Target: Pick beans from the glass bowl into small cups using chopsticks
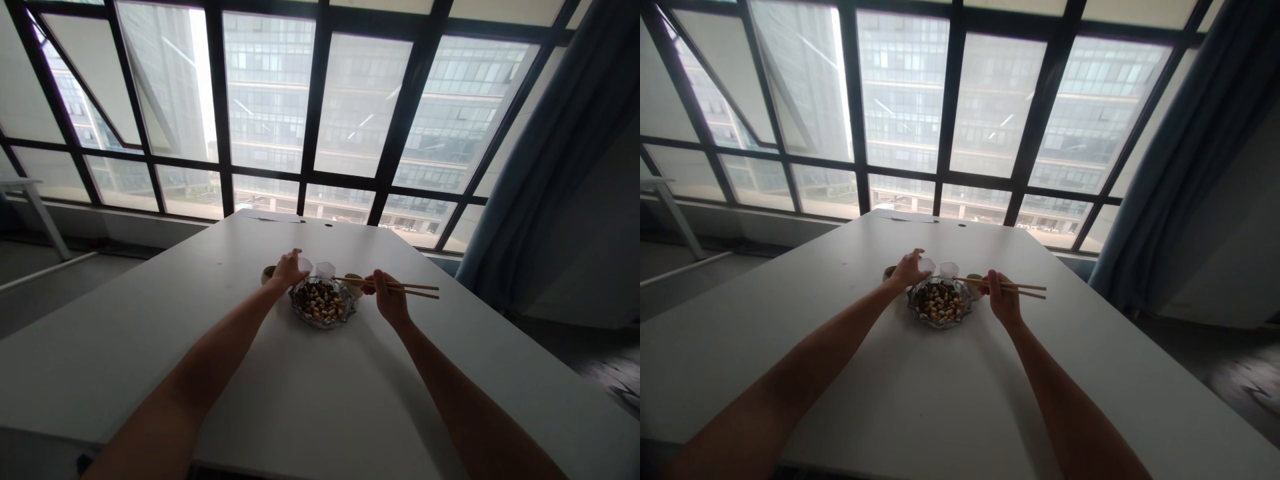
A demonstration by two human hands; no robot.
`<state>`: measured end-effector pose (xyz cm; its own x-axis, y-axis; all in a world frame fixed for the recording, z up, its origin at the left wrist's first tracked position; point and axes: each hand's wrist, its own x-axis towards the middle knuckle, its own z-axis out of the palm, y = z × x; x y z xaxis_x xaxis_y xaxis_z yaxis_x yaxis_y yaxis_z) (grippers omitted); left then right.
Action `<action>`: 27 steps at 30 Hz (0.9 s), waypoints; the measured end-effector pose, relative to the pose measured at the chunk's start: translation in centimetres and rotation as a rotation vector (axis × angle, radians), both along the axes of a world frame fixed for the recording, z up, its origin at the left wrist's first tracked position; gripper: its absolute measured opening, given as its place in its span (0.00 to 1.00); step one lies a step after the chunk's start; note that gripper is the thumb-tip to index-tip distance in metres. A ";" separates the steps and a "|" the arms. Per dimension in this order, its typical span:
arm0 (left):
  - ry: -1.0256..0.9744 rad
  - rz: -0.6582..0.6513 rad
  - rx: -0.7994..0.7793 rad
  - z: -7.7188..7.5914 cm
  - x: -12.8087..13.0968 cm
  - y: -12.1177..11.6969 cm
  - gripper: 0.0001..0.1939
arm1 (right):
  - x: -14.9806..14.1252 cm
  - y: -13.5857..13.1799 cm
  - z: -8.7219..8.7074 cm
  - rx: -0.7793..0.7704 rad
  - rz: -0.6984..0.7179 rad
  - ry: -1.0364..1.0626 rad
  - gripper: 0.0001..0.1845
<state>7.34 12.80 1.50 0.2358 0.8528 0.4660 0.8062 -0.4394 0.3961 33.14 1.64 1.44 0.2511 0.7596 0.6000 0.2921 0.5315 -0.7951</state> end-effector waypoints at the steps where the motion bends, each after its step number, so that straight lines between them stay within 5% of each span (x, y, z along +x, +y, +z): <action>1: -0.010 -0.048 0.085 0.0 -0.2 -0.1 0.35 | 0.0 -0.1 0.1 0.007 -0.007 0.005 0.32; 6: -0.015 -0.258 0.377 -0.1 -0.9 -0.3 0.35 | -0.4 -0.9 0.8 0.049 -0.070 0.009 0.32; 18: -0.044 -0.297 0.390 0.0 -0.8 -0.6 0.34 | -1.4 -1.8 0.9 0.176 -0.152 -0.076 0.27; 23: -0.098 -0.464 0.539 0.6 0.1 -1.3 0.36 | -3.3 -2.8 0.7 0.420 -0.127 -0.292 0.17; 27: -0.099 -0.559 0.597 1.2 0.8 -2.3 0.35 | -4.3 -2.8 0.8 0.444 -0.062 -0.527 0.12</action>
<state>8.14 10.51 2.66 0.4862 0.2239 0.8447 0.3799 -0.9247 0.0265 28.89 -1.17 2.26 -0.1238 0.4070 0.9050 0.6202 0.7437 -0.2496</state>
